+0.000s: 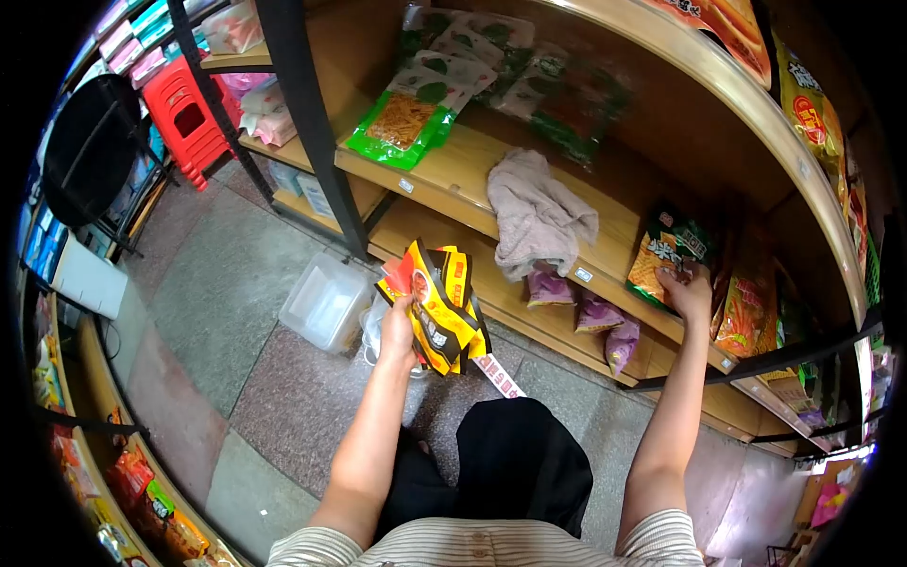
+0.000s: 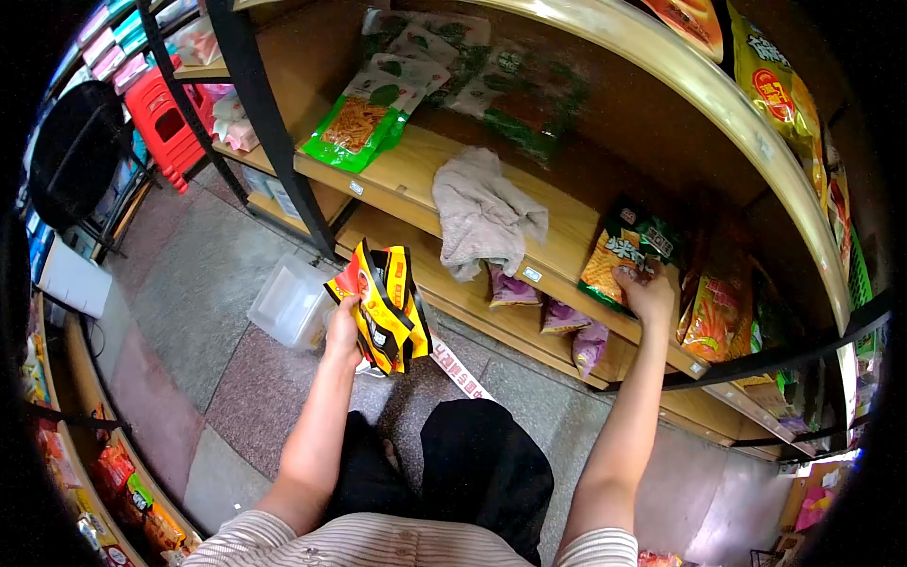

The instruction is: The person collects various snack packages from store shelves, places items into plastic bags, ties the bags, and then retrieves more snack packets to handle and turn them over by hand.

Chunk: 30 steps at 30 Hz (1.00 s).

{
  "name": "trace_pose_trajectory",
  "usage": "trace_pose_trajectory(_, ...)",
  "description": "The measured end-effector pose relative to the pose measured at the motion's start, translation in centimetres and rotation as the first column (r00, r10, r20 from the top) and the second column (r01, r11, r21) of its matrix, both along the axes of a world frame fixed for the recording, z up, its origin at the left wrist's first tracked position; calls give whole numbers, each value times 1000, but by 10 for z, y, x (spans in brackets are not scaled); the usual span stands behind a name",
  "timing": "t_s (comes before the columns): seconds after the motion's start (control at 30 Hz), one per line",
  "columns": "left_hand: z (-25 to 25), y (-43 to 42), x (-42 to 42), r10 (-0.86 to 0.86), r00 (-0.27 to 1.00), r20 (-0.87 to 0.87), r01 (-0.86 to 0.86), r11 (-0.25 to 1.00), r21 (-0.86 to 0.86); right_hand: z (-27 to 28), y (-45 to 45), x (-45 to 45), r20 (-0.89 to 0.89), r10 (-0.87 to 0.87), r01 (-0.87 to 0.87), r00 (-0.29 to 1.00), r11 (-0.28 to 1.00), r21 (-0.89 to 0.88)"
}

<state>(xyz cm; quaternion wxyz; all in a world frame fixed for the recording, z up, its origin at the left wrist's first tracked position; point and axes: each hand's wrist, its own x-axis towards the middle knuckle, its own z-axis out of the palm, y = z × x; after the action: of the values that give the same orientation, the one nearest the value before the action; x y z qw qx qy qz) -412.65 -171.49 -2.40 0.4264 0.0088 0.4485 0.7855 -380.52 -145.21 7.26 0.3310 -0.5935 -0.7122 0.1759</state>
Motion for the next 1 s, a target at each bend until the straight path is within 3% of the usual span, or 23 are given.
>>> trace_pose_trajectory(0.03,8,-1,2,16,1000,-17,-16,1000,3,-6,8,-2,4,-3,3,1000,1000,1)
trace_pose_trajectory(0.13,10,0,-2,55,997,-45,-56,998,-17,-17,20,-8,-244,132,-125,961,991,46)
trace_pose_trajectory(0.27,-4,5,-11,51,999,19,-52,998,47,-13,19,-34,-266,118,-109,957,993,51)
trace_pose_trajectory(0.33,-5,6,-15,60,998,-37,-60,998,-3,8,4,-57,-85,119,-109,989,988,110)
trace_pose_trajectory(0.4,-9,8,-20,40,999,-37,-40,999,-12,17,1,-79,-35,126,-121,991,987,108)
trace_pose_trajectory(0.47,-2,13,-18,-21,1000,-2,21,998,63,20,10,-99,103,159,-154,982,986,-59)
trace_pose_trajectory(0.53,2,13,-17,-84,996,-26,86,992,97,23,6,-119,161,159,-165,974,986,20)
trace_pose_trajectory(0.6,4,18,-15,-78,997,-26,80,994,77,22,3,-117,62,139,-139,988,990,10)
trace_pose_trajectory(0.63,9,16,-10,-85,996,-16,86,992,91,18,-3,-115,174,-45,-10,984,953,303)
trace_pose_trajectory(0.67,7,17,-8,-77,997,-29,80,994,81,13,-11,-112,222,-250,78,942,811,579)
trace_pose_trajectory(0.7,8,18,-5,-92,996,-10,92,991,101,30,-30,-97,131,-14,-42,991,910,412)
trace_pose_trajectory(0.77,15,16,6,-133,991,-21,134,987,93,27,-64,-82,-62,232,-187,971,893,410)
trace_pose_trajectory(0.8,13,16,9,-167,986,-10,167,981,97,30,-87,-77,-235,419,-382,877,905,189)
trace_pose_trajectory(0.83,19,21,23,-154,988,19,153,988,11,13,-102,-72,-378,481,-517,791,856,6)
trace_pose_trajectory(0.87,4,20,21,-236,970,62,235,972,27,-3,-119,-69,-397,550,-617,735,785,-54)
trace_pose_trajectory(0.9,9,20,33,-282,959,12,281,959,43,-14,-134,-67,-391,564,-640,727,764,-86)
trace_pose_trajectory(0.93,20,19,49,-322,943,83,315,945,84,-31,-143,-65,-483,553,-694,678,699,-174)
trace_pose_trajectory(1.0,29,23,69,-397,918,-20,396,910,123,-46,-157,-61,-767,377,-793,520,547,-268)
